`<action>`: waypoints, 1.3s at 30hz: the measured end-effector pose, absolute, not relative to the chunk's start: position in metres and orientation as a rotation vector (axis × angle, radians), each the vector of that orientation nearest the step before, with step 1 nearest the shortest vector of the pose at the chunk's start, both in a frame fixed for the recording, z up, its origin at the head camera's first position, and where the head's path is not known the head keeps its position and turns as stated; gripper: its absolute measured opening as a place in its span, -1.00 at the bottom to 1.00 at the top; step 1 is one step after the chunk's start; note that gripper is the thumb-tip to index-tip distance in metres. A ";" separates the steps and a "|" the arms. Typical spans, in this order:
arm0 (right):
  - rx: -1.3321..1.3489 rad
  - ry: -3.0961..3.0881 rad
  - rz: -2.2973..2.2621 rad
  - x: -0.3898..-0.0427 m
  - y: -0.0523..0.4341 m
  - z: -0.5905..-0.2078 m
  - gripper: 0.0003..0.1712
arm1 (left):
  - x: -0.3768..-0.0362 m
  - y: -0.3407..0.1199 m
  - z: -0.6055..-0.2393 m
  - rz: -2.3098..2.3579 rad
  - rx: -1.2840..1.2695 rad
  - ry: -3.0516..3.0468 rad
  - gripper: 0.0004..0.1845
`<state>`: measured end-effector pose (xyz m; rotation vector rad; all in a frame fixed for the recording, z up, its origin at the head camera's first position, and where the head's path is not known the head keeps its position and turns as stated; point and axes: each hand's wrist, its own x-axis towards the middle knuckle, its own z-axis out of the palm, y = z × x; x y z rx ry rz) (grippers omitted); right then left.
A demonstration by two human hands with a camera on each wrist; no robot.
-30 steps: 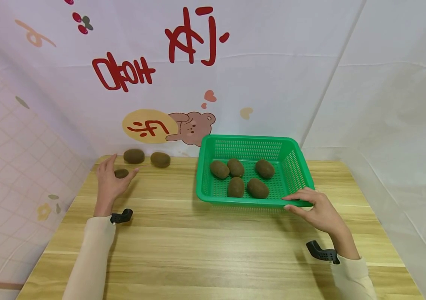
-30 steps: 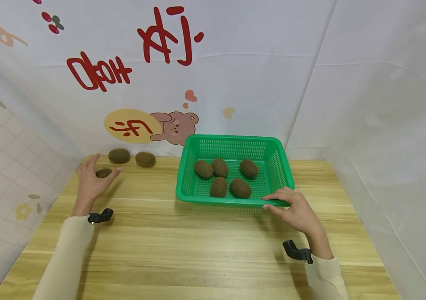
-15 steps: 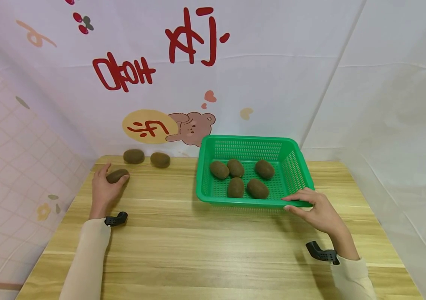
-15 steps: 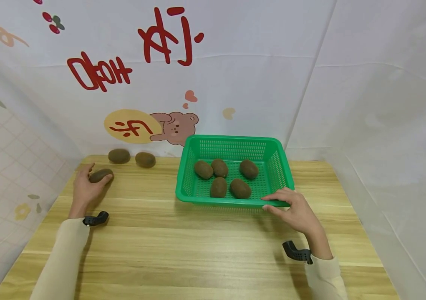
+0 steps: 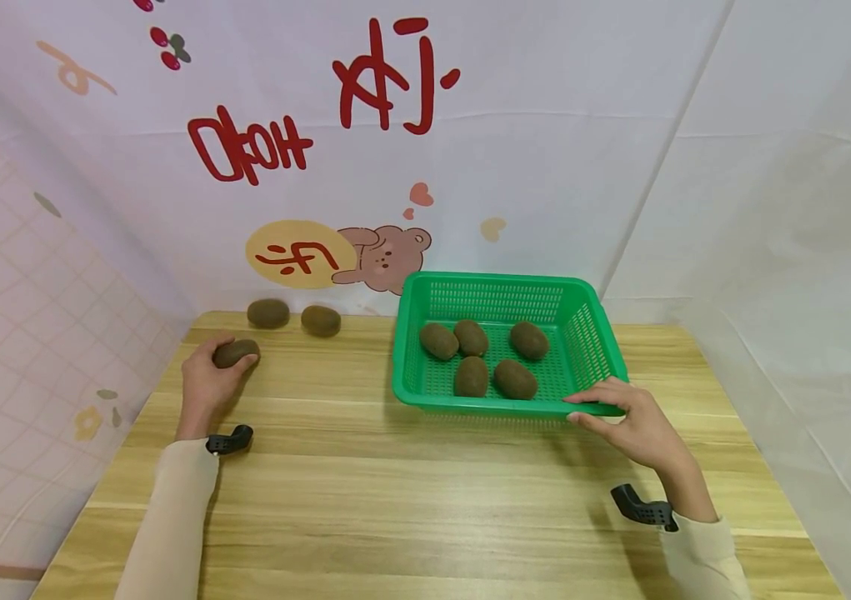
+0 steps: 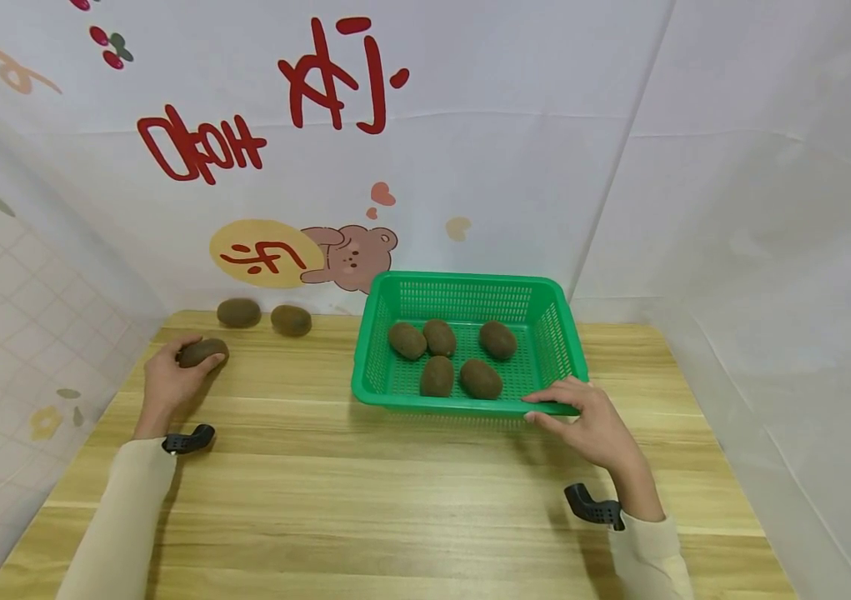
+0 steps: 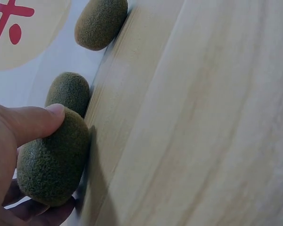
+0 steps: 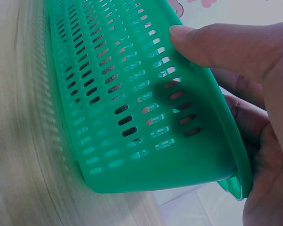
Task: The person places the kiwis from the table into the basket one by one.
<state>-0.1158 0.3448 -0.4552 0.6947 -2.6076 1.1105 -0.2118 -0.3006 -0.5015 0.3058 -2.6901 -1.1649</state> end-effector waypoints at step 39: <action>0.704 -2.618 1.083 -0.118 0.347 -0.458 -0.66 | -0.210 -0.253 -0.479 -1.163 0.085 -2.584 -0.40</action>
